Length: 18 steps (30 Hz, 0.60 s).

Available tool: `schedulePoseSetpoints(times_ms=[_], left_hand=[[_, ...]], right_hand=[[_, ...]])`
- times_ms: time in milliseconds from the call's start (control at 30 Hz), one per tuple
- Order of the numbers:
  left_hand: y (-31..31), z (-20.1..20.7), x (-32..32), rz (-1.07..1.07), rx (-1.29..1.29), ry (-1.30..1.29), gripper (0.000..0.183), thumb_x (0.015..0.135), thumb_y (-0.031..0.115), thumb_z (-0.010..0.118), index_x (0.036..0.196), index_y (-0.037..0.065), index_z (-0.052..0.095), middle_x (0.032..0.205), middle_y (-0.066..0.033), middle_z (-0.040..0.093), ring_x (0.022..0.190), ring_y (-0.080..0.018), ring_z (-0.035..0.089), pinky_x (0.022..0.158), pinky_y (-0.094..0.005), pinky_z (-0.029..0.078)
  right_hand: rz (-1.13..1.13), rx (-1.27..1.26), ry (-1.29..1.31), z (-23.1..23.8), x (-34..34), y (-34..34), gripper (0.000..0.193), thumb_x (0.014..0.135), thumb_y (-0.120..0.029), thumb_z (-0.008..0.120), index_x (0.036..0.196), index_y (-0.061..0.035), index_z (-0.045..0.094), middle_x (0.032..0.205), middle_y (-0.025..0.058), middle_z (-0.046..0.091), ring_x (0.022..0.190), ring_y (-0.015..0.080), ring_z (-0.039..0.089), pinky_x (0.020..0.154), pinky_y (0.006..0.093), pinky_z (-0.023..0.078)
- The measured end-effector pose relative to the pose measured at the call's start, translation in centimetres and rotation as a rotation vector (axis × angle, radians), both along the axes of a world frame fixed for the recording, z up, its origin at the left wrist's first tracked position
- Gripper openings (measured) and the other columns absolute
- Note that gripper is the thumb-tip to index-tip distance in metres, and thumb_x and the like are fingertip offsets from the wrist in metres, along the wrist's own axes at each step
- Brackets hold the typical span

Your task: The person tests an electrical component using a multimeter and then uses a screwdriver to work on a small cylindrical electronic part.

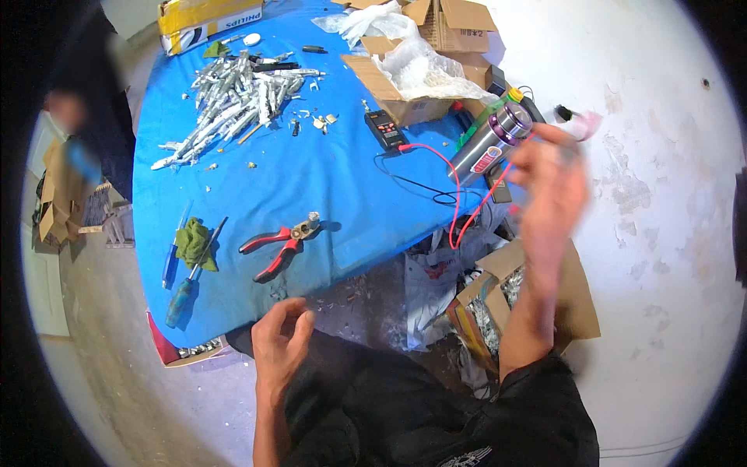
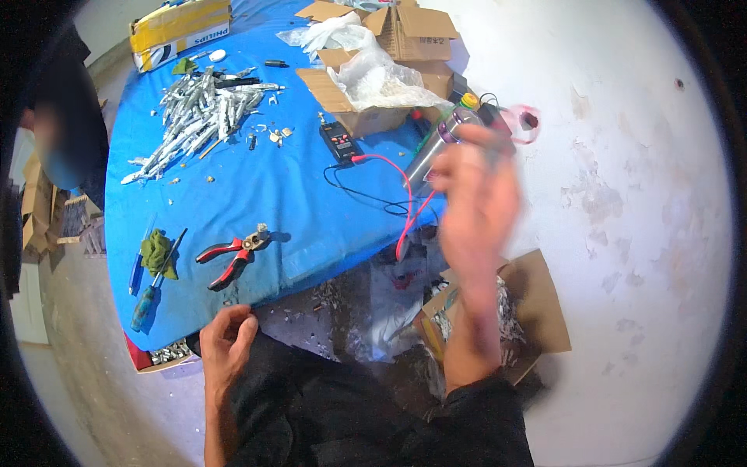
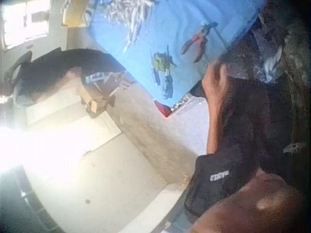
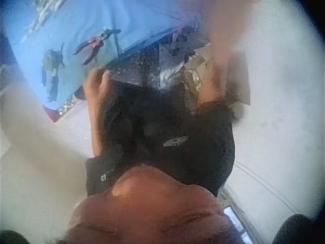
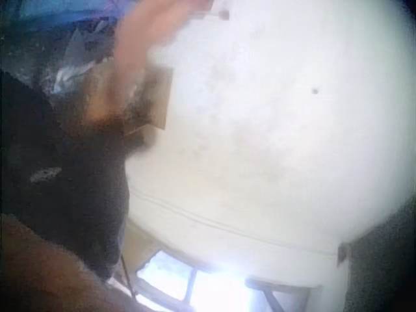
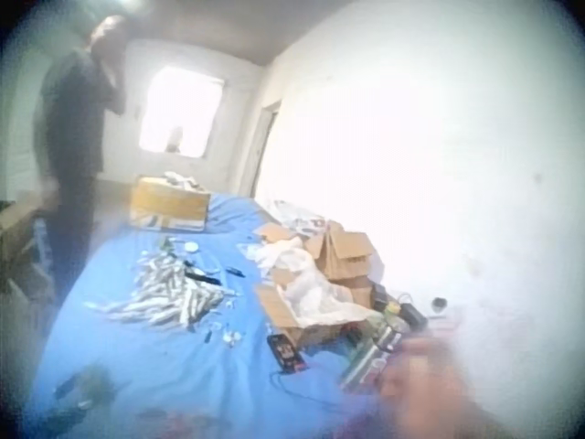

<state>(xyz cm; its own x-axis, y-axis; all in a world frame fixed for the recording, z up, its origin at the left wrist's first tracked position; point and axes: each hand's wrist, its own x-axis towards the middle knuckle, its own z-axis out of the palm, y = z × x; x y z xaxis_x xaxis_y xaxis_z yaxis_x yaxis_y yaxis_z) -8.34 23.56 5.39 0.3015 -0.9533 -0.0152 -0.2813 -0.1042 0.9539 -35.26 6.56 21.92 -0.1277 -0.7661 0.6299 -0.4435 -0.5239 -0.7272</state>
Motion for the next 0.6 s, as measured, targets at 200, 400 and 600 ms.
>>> schedulePoseSetpoints(times_ms=[200, 400, 600], left_hand=[[3.0, -1.6, 1.7, 0.087, 0.1, 0.02, 0.022, 0.091, 0.01, 0.072, 0.108, -0.004, 0.071, 0.093, -0.0137, 0.075, 0.086, -0.0185, 0.072, 0.079, -0.0307, 0.056], [5.2, -2.6, 3.8, 0.186, 0.149, 0.046, 0.021, 0.092, 0.01, 0.072, 0.107, -0.004, 0.071, 0.092, -0.0122, 0.075, 0.084, -0.0175, 0.072, 0.078, -0.0303, 0.056], [6.6, -4.3, 4.6, 0.219, 0.186, 0.053, 0.02, 0.091, 0.011, 0.073, 0.106, -0.003, 0.071, 0.091, -0.0118, 0.075, 0.082, -0.0166, 0.071, 0.076, -0.0297, 0.056]], right_hand=[[-0.118, 0.308, 0.658, -12.7, -0.2, -14.1, 0.028, 0.099, -0.027, 0.058, 0.105, -0.0014, 0.066, 0.088, 0.0245, 0.073, 0.087, 0.0424, 0.072, 0.077, 0.0537, 0.054], [-0.216, 0.522, 0.993, -18.1, -0.1, -18.4, 0.037, 0.095, -0.033, 0.059, 0.114, -0.0028, 0.068, 0.103, 0.0254, 0.073, 0.101, 0.0463, 0.069, 0.09, 0.0563, 0.053], [-0.246, 0.579, 0.992, -19.6, -0.3, -19.6, 0.042, 0.092, -0.039, 0.064, 0.109, -0.0011, 0.069, 0.104, 0.0285, 0.071, 0.103, 0.0468, 0.068, 0.089, 0.0552, 0.053]])
